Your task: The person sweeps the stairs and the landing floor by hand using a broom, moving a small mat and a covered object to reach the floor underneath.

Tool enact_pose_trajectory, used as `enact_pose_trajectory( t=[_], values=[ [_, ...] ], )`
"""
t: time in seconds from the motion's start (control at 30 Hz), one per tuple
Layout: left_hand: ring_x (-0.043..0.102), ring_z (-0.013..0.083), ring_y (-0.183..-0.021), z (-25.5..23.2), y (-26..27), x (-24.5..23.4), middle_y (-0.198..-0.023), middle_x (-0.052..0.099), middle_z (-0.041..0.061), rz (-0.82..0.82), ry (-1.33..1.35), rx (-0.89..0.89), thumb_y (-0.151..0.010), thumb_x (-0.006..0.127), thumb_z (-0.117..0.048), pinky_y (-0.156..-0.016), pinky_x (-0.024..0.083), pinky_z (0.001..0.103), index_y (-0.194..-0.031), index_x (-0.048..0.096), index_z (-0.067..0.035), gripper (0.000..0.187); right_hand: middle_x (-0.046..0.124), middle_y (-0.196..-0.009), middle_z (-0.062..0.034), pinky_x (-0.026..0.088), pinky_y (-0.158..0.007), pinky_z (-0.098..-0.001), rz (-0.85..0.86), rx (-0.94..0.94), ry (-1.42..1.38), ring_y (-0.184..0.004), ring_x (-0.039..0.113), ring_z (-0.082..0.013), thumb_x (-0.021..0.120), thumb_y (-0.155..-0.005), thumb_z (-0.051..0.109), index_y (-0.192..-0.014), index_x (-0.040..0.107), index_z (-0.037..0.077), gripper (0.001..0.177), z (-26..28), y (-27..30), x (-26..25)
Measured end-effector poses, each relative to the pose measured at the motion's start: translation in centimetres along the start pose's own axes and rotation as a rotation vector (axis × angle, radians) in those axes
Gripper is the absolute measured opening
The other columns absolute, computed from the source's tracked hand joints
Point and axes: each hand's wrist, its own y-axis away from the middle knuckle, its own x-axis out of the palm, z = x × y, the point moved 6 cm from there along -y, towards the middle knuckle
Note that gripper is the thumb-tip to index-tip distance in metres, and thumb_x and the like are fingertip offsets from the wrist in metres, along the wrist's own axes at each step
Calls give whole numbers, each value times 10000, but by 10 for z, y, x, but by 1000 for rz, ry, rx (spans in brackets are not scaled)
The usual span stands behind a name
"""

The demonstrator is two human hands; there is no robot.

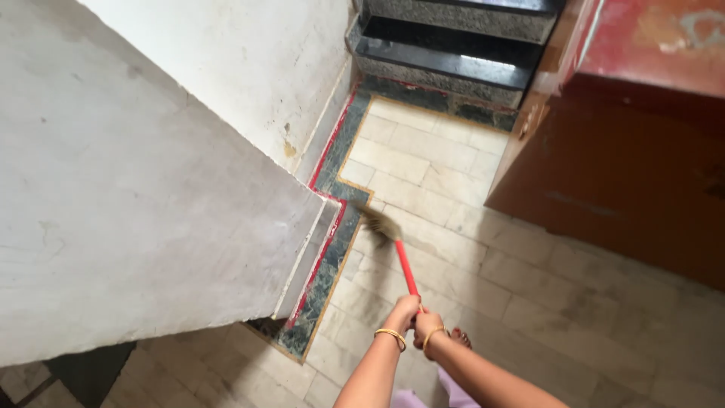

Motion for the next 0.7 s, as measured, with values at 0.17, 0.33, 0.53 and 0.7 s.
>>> enact_pose_trajectory(
  t=[0.17,0.33,0.53,0.7],
  values=[
    [588,203,-617,-62,-18,14,-747,650,102,90,-236,140,-1013,508,-204,-545,494,374,-1139,619,45,300,589,-669,-30,396,-402,-323,26,-298,-122,-478,518,-122,462,-1040,280,-980,608,72,261,48,13,30],
    [562,153,-595,-109,-20,-25,-723,603,39,92,186,316,-980,516,-142,-546,498,346,-1236,619,-100,279,564,-641,-88,381,-378,-382,129,-282,99,-433,497,-202,390,-1018,277,-1158,510,110,248,95,40,74],
    [585,192,-634,-172,-55,-66,-789,600,100,-144,241,387,-999,539,-192,-541,492,349,-1201,620,-35,268,484,-591,-42,352,-367,-352,265,-183,435,-397,418,-176,430,-999,310,-1078,589,183,218,158,-8,124],
    [623,248,-793,-268,-113,-94,-957,608,132,-240,126,425,-926,592,-220,-611,547,390,-1123,612,-36,270,478,-586,-20,257,-370,-338,190,-87,479,-406,372,-141,592,-999,350,-789,641,75,350,248,-97,159]
  ],
)
